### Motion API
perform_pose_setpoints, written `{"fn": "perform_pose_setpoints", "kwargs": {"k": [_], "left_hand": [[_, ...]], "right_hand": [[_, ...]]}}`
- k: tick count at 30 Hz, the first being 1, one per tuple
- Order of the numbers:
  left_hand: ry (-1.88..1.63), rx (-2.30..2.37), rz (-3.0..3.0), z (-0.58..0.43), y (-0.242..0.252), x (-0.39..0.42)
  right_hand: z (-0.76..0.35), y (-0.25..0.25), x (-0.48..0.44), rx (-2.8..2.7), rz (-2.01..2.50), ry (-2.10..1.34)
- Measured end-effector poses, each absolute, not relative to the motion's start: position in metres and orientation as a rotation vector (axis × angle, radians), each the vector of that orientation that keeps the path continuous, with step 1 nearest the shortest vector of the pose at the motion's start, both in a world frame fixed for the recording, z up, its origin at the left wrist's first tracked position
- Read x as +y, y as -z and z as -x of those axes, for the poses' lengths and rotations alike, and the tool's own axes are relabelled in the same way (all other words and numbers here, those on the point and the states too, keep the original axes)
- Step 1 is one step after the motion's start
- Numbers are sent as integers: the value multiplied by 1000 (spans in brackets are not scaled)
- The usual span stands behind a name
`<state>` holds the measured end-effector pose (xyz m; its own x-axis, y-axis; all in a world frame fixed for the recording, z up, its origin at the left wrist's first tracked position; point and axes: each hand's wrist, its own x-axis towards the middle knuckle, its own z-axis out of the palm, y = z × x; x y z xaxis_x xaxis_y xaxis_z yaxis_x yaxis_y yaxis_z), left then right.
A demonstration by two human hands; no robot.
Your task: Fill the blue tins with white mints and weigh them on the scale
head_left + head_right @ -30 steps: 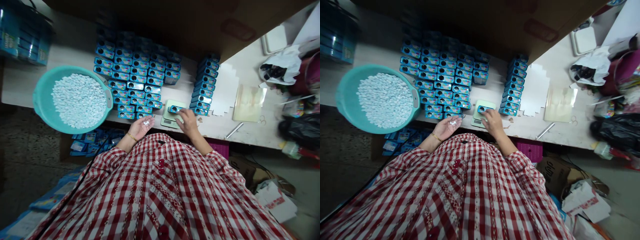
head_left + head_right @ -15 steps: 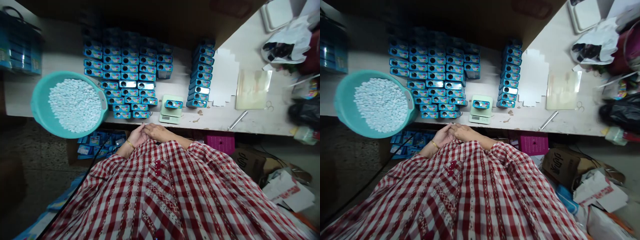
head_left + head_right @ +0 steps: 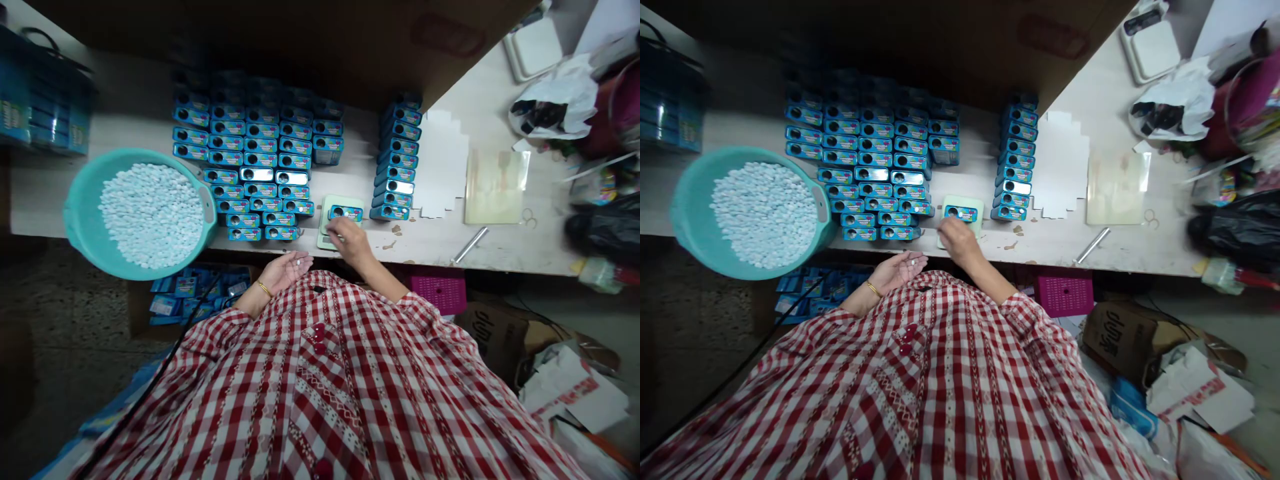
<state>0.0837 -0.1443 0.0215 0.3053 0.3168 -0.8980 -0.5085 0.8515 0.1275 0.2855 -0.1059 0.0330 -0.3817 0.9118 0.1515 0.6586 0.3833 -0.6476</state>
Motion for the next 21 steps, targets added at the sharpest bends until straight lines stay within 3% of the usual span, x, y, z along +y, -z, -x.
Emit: {"fn": "perform_pose_setpoints", "kwargs": {"k": [13, 21], "left_hand": [[-602, 1143, 191, -83, -23, -142], [-607, 1120, 161, -86, -20, -140]], "right_hand": [[-334, -23, -94, -2145, 1726, -312], [-309, -31, -79, -2213, 1631, -539]]}}
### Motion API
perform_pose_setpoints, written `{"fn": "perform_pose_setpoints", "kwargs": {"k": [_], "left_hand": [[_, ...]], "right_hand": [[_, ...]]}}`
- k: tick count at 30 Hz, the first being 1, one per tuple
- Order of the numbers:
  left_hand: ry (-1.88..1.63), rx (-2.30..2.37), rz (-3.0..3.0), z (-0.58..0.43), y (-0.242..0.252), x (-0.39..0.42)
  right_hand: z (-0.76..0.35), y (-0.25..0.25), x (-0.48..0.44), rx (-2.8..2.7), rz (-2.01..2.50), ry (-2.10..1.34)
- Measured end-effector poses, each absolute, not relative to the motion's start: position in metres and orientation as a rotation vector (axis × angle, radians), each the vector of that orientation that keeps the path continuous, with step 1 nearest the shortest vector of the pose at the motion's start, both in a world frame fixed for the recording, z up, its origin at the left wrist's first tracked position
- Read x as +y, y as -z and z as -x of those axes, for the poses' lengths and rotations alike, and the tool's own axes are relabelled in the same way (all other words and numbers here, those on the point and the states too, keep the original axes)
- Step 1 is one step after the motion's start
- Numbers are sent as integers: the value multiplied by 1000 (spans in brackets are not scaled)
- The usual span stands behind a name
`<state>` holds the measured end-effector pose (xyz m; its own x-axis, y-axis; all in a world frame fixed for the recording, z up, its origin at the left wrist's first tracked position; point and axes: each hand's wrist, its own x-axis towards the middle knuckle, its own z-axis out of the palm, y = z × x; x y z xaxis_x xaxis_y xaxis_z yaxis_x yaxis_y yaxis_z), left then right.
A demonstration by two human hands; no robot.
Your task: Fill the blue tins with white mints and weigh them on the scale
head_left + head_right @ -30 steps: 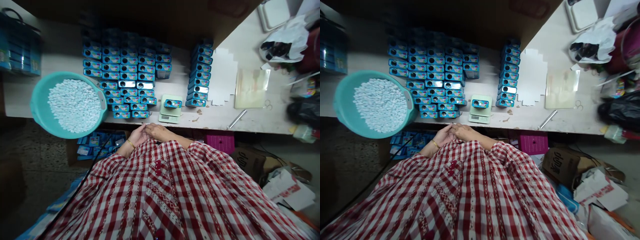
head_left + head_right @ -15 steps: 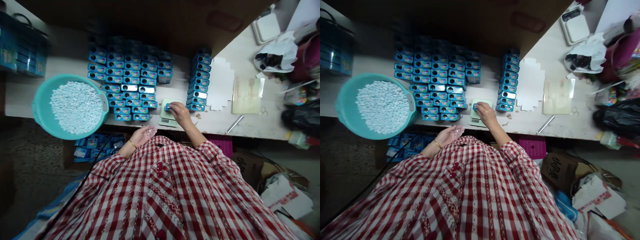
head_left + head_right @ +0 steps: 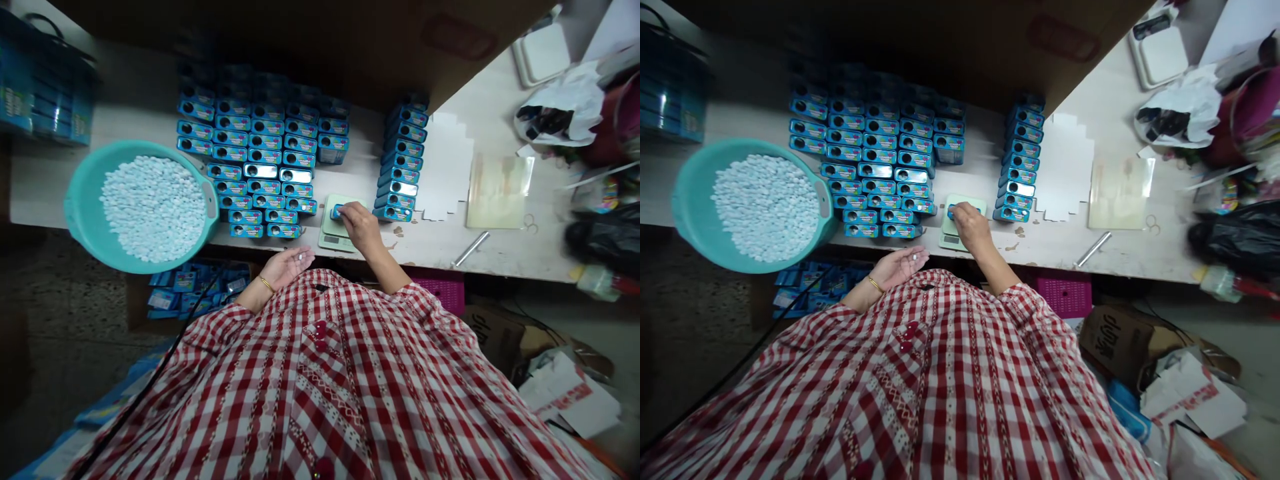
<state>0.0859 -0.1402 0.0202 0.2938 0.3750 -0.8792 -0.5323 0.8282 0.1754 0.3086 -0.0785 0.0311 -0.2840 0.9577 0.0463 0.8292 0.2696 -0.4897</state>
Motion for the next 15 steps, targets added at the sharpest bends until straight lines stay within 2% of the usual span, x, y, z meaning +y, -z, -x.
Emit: {"fn": "perform_pose_setpoints", "kwargs": {"k": [3, 10, 15], "left_hand": [[-609, 1080, 180, -89, -24, -137], [-522, 918, 172, -90, -31, -142], [-550, 978, 168, -86, -26, -143]], "right_hand": [[-294, -38, -95, -2239, 1515, -553], [-246, -29, -148, -2609, 1030, -928], [-274, -33, -128, -2354, 1167, -808]]}}
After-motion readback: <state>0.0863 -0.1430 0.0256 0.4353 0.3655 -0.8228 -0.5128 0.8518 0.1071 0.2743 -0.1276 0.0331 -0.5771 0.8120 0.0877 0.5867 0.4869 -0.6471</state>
